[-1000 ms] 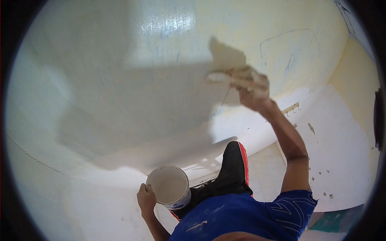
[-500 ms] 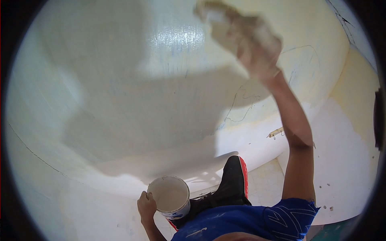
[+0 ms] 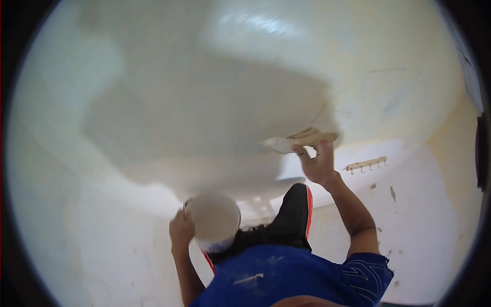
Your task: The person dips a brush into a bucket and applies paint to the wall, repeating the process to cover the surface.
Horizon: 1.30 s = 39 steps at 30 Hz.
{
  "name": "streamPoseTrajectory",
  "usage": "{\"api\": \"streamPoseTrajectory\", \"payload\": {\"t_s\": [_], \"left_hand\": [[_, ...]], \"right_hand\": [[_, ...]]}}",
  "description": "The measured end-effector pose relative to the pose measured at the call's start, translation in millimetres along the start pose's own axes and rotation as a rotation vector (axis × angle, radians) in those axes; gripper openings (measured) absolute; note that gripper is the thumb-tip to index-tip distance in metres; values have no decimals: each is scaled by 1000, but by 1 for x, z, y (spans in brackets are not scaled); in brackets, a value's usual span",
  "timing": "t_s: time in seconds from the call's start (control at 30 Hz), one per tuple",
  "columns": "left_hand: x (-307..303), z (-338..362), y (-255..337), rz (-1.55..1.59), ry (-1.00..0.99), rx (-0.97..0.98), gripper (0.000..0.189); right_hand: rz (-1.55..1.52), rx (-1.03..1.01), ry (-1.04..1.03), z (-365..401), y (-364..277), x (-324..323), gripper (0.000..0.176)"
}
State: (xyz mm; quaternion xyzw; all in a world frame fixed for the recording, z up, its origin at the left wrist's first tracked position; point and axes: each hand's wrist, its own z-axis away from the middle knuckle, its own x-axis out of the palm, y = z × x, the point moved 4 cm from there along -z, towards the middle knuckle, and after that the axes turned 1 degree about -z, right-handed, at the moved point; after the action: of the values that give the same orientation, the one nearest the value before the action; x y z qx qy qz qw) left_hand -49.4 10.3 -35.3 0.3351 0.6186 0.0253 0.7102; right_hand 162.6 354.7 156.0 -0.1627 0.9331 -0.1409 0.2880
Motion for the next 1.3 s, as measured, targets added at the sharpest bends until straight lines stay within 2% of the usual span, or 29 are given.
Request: {"api": "streamPoseTrajectory", "payload": {"t_s": [0.03,0.07,0.1,0.23,0.33,0.5,0.57,0.6,0.67,0.8,0.87,0.97,1.1,1.17,1.3], "left_hand": [[3,0,-2,-7,-30,-21,36],[-9,5,17,30,-12,12,35],[-6,5,15,16,-40,-29,36],[-2,12,8,88,48,-10,24],[-7,18,0,84,43,-54,29],[-12,24,-2,79,-2,-120,27],[-13,25,-5,80,-2,-131,26],[-13,24,-5,84,4,-126,26],[-14,23,-4,82,-7,-137,26],[-14,23,-6,97,4,-117,26],[-13,23,-8,106,17,-121,25],[-15,21,-7,113,28,-122,24],[-15,22,-8,102,41,-107,25],[-16,22,-7,111,29,-120,25],[-18,22,-5,89,12,-119,28]], "right_hand": [[-99,255,-47,4,2,10,13],[-331,387,-35,9,-2,23,13],[-378,408,-107,14,-7,40,13],[-634,465,-314,40,-29,109,14],[-435,327,-548,71,-36,170,19],[-673,416,-778,93,-51,238,26],[-589,380,-1031,98,-59,259,16],[-596,385,-1039,96,-62,267,16],[-439,366,-1226,98,-66,285,6],[-516,463,-1296,104,-68,309,12],[-415,394,-1392,109,-68,315,24],[-426,370,-1346,115,-64,319,32],[-378,386,-1408,109,-70,318,35],[-344,315,-1489,109,-71,320,35],[-398,321,-1386,95,-69,323,34]]}}
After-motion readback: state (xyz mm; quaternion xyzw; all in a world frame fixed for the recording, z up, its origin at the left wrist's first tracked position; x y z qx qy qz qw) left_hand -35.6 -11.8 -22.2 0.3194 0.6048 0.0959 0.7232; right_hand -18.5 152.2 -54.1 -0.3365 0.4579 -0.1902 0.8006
